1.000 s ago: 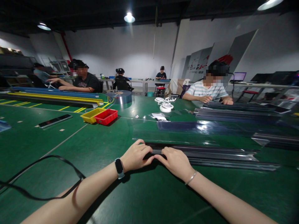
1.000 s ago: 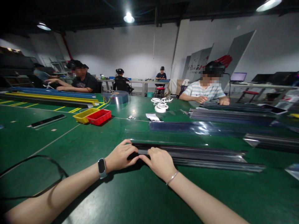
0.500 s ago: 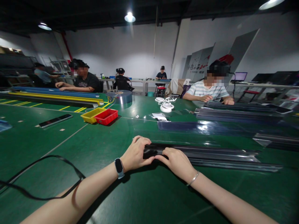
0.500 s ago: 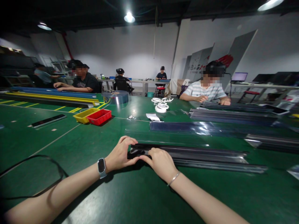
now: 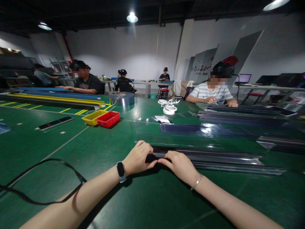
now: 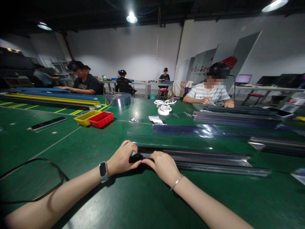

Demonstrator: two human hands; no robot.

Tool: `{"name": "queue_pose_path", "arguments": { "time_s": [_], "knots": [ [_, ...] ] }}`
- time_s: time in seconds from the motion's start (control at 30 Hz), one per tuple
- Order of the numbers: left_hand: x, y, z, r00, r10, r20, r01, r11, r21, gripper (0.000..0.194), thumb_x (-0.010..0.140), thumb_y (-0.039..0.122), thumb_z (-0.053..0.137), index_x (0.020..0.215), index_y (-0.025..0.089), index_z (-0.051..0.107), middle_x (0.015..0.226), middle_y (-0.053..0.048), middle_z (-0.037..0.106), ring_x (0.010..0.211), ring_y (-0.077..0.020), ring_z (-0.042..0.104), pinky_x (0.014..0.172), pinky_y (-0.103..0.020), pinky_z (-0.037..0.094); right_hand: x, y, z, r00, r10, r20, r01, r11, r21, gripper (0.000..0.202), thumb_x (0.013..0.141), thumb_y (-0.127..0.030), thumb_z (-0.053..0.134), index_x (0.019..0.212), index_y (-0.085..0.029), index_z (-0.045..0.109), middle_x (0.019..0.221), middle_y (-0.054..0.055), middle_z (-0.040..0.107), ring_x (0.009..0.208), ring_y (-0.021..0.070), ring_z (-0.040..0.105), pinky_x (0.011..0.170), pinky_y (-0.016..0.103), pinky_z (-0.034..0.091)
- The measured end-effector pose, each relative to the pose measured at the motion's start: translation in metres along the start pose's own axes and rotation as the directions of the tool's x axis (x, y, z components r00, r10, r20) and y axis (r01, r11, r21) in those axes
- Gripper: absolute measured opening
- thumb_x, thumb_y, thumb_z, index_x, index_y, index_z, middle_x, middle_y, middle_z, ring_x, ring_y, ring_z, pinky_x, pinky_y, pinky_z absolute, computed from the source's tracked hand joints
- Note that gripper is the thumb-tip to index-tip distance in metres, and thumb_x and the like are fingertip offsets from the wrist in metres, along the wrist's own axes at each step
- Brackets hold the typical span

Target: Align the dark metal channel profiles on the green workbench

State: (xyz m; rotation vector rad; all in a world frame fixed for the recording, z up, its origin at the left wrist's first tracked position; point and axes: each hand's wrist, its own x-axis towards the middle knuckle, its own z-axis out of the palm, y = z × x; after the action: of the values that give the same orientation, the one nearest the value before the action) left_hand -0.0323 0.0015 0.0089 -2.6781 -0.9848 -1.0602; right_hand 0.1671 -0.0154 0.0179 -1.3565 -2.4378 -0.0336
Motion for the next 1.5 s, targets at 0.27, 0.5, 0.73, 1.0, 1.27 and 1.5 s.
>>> {"name": "queue_pose_path", "arguments": {
  "time_s": [0.27, 0.5, 0.73, 1.0, 1.27, 1.5],
  "knots": [
    [-0.0024, -0.0015, -0.0001, 0.988, 0.046, 0.145, -0.032, 0.995, -0.098, 0.018, 0.077, 0.032, 0.05, 0.086, 0.017, 0.045, 0.079, -0.002, 0.056, 0.072, -0.0138, 0.052, 0.069, -0.028, 0.041, 0.0016, 0.0017, -0.0009, 1.0, 0.006, 0.009, -0.006, 1.0, 0.025, 0.045, 0.08, -0.054, 0.032, 0.067, -0.019, 0.057, 0.067, 0.001, 0.058, 0.065, 0.0138, 0.055, 0.058, 0.024, 0.033],
    [-0.0027, -0.0017, 0.0, 0.978, 0.01, 0.208, 0.016, 0.992, -0.126, 0.018, 0.078, 0.032, 0.051, 0.089, 0.019, 0.045, 0.088, -0.001, 0.058, 0.079, -0.0141, 0.054, 0.074, -0.028, 0.041, 0.001, -0.0009, -0.0039, 1.0, 0.018, -0.009, -0.018, 1.0, 0.011, 0.043, 0.076, -0.057, 0.038, 0.069, -0.018, 0.055, 0.068, 0.002, 0.056, 0.063, 0.0133, 0.053, 0.056, 0.024, 0.033],
    [-0.0017, -0.0002, 0.0001, 0.979, -0.004, 0.205, 0.032, 0.99, -0.135, 0.02, 0.078, 0.035, 0.051, 0.09, 0.02, 0.046, 0.088, -0.001, 0.058, 0.077, -0.014, 0.054, 0.072, -0.028, 0.041, 0.0017, 0.0039, -0.0048, 0.999, -0.036, 0.037, 0.036, 0.999, 0.002, 0.04, 0.08, -0.052, 0.035, 0.072, -0.019, 0.055, 0.071, 0.002, 0.057, 0.068, 0.0145, 0.054, 0.061, 0.025, 0.037],
    [-0.0008, -0.0004, -0.0019, 0.969, 0.001, 0.247, 0.022, 0.996, -0.09, 0.02, 0.079, 0.037, 0.049, 0.09, 0.019, 0.046, 0.079, -0.001, 0.058, 0.073, -0.0148, 0.054, 0.068, -0.027, 0.04, 0.0013, 0.0028, -0.0025, 0.997, -0.078, 0.025, 0.079, 0.995, -0.054, 0.041, 0.081, -0.051, 0.033, 0.071, -0.017, 0.055, 0.07, 0.003, 0.056, 0.068, 0.0154, 0.054, 0.063, 0.026, 0.038],
    [-0.0003, 0.0009, -0.0032, 0.966, 0.007, 0.259, 0.006, 0.999, -0.046, 0.02, 0.08, 0.036, 0.048, 0.09, 0.019, 0.045, 0.078, -0.001, 0.058, 0.072, -0.0154, 0.054, 0.067, -0.027, 0.039, 0.0026, 0.004, -0.0046, 0.992, -0.112, 0.052, 0.117, 0.989, -0.088, 0.044, 0.081, -0.052, 0.032, 0.072, -0.017, 0.057, 0.07, 0.004, 0.057, 0.068, 0.0158, 0.055, 0.062, 0.027, 0.038],
    [0.0003, 0.0036, -0.0051, 0.97, 0.014, 0.245, -0.008, 1.0, -0.027, 0.019, 0.081, 0.036, 0.047, 0.09, 0.019, 0.044, 0.076, -0.001, 0.058, 0.071, -0.0156, 0.056, 0.066, -0.027, 0.039, 0.0033, 0.0053, -0.0055, 0.989, -0.14, 0.053, 0.144, 0.986, -0.08, 0.045, 0.081, -0.051, 0.032, 0.073, -0.016, 0.059, 0.069, 0.005, 0.058, 0.069, 0.0162, 0.056, 0.064, 0.026, 0.038]
  ]
}}
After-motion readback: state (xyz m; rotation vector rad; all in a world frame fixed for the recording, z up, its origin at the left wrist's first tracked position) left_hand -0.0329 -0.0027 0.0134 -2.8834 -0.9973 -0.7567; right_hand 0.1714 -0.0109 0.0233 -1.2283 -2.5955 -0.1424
